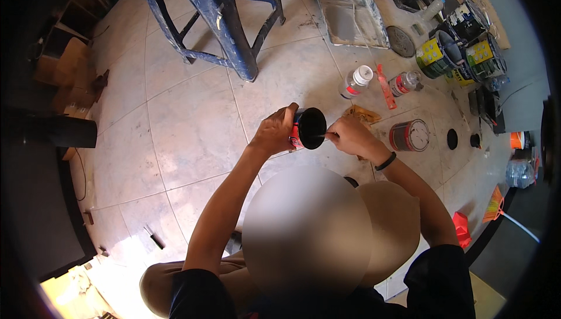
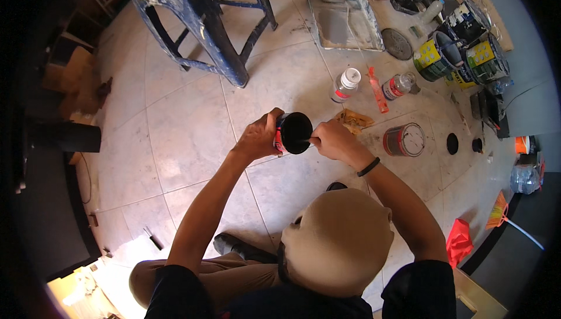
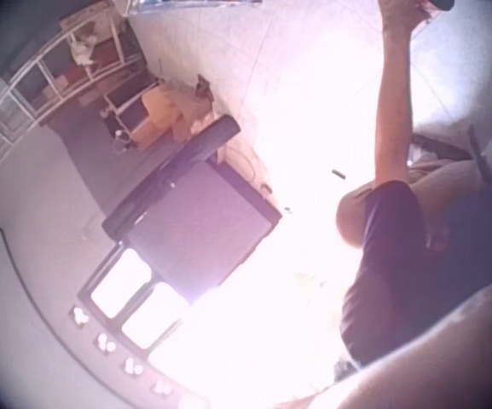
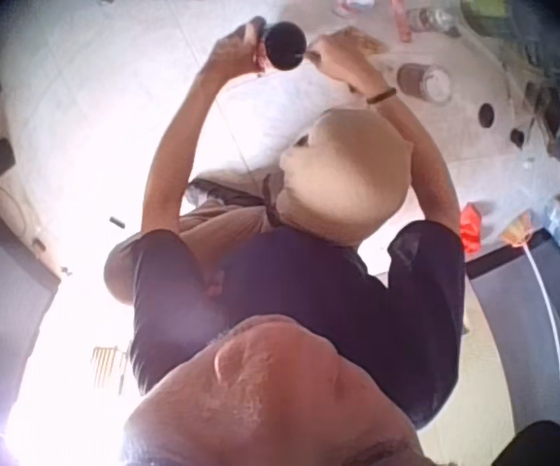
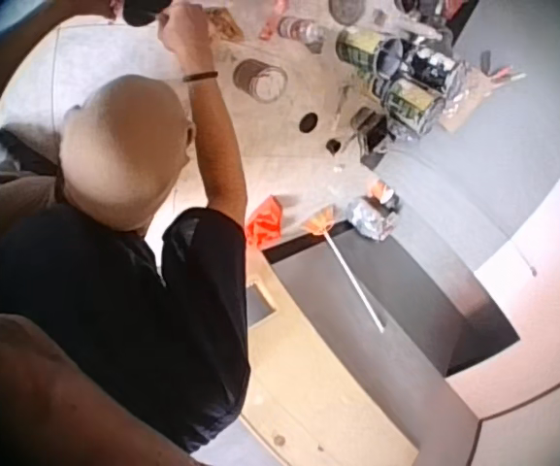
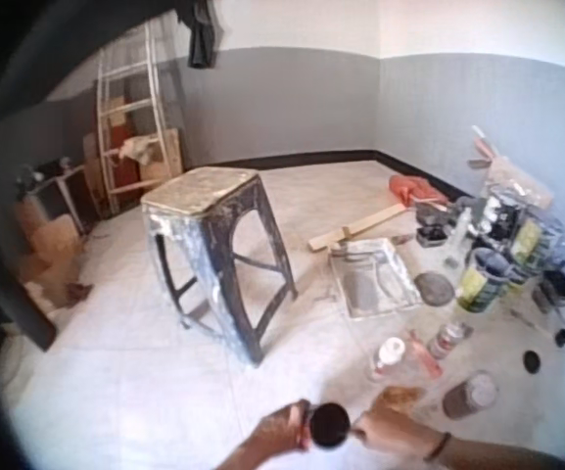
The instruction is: The person uses a screwdriver to pry open a can of paint, stirs the paint with a stick, wipes their hands with a cloth, and then pours liquid from a bottle into the paint while stirring it.
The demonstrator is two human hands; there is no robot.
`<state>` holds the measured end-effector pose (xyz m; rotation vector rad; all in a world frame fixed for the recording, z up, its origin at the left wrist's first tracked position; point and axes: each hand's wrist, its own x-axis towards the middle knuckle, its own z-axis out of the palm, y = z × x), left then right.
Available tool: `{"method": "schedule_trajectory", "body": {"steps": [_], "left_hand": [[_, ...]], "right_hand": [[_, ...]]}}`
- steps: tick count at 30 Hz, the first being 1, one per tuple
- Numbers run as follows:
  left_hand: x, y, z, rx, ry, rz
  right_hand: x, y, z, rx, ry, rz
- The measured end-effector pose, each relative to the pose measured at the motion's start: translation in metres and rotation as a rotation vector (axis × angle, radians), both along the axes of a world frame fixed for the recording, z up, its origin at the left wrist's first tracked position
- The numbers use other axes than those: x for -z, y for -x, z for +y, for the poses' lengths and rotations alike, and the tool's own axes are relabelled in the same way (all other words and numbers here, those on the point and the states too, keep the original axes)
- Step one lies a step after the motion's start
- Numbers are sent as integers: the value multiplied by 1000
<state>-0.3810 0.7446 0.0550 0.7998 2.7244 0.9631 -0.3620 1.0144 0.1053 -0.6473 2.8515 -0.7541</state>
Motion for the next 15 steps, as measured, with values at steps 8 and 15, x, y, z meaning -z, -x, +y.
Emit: {"method": "schedule_trajectory", "body": {"steps": [8, 15], "left_hand": [[-5, -4, -4, -33, 11, -63], [-11, -4, -1, 5, 0, -61]], "right_hand": [[4, 6, -10, 71, 70, -3], [-4, 5, -5, 49, -85, 50]]}}
